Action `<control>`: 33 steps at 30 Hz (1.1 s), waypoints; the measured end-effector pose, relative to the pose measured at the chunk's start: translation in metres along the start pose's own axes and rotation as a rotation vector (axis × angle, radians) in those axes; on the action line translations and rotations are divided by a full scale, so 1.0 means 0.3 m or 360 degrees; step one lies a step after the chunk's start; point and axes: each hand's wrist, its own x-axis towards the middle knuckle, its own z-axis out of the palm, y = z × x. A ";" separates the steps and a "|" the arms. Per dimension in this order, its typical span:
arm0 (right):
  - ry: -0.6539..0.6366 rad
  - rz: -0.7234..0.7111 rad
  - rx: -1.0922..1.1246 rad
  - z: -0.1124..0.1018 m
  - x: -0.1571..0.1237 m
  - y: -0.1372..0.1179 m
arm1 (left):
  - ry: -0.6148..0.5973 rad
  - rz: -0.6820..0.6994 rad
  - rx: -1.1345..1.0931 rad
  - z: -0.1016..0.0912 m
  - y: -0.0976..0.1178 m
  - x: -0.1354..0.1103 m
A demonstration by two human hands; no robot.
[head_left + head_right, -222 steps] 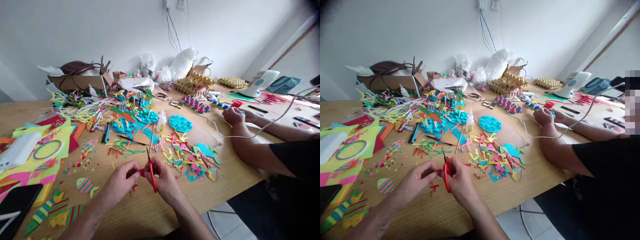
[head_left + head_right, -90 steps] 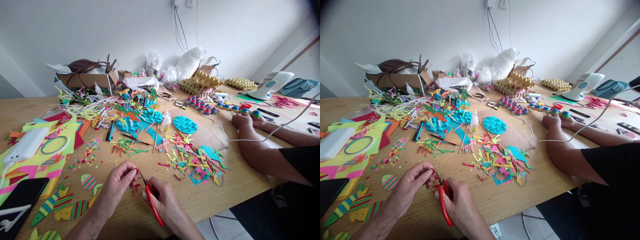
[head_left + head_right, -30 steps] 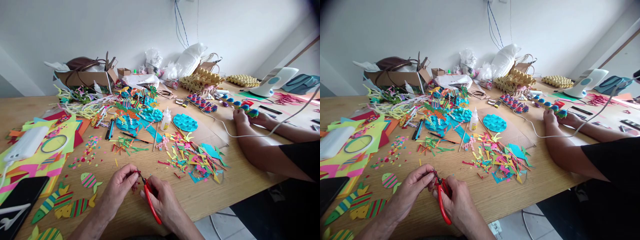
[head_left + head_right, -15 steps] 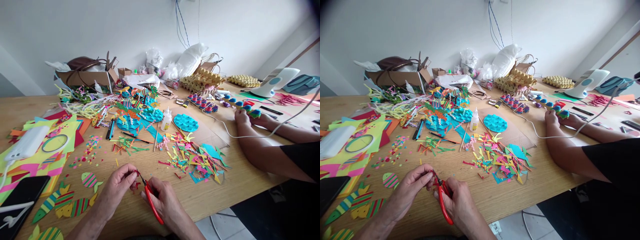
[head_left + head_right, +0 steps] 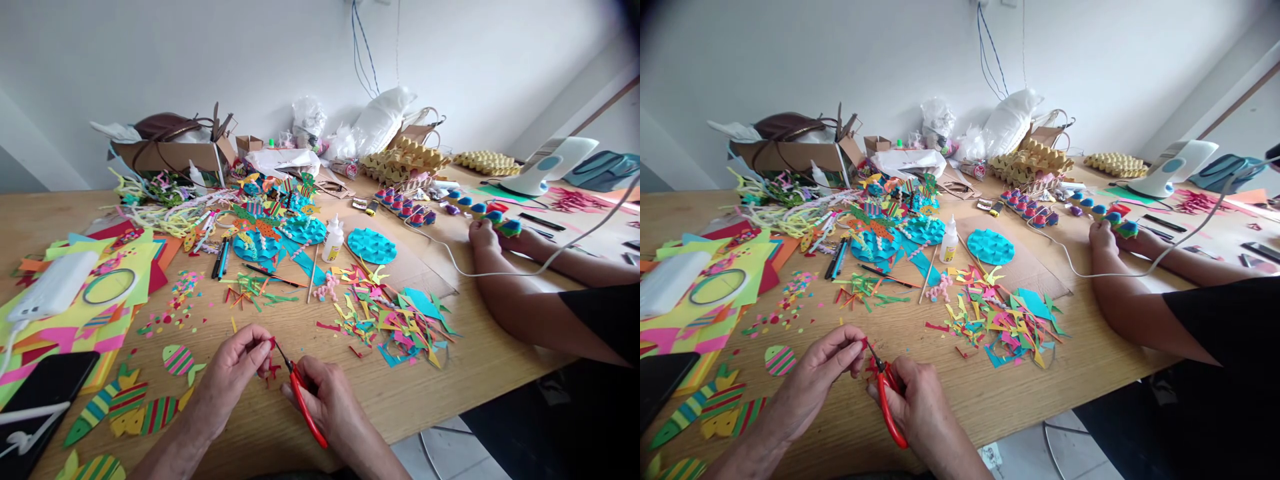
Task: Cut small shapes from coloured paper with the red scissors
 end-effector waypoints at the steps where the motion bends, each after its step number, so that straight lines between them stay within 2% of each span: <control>1: 0.0002 0.0000 0.0006 0.001 0.001 0.000 | -0.0006 -0.0013 0.0005 0.002 0.001 -0.002; 13: -0.0046 0.0013 -0.0027 -0.004 -0.009 -0.016 | -0.0288 0.0012 0.0159 -0.023 -0.025 0.009; 33: -0.0081 0.0001 0.0015 -0.004 -0.013 0.003 | -0.0299 -0.0076 0.0218 -0.017 -0.009 0.010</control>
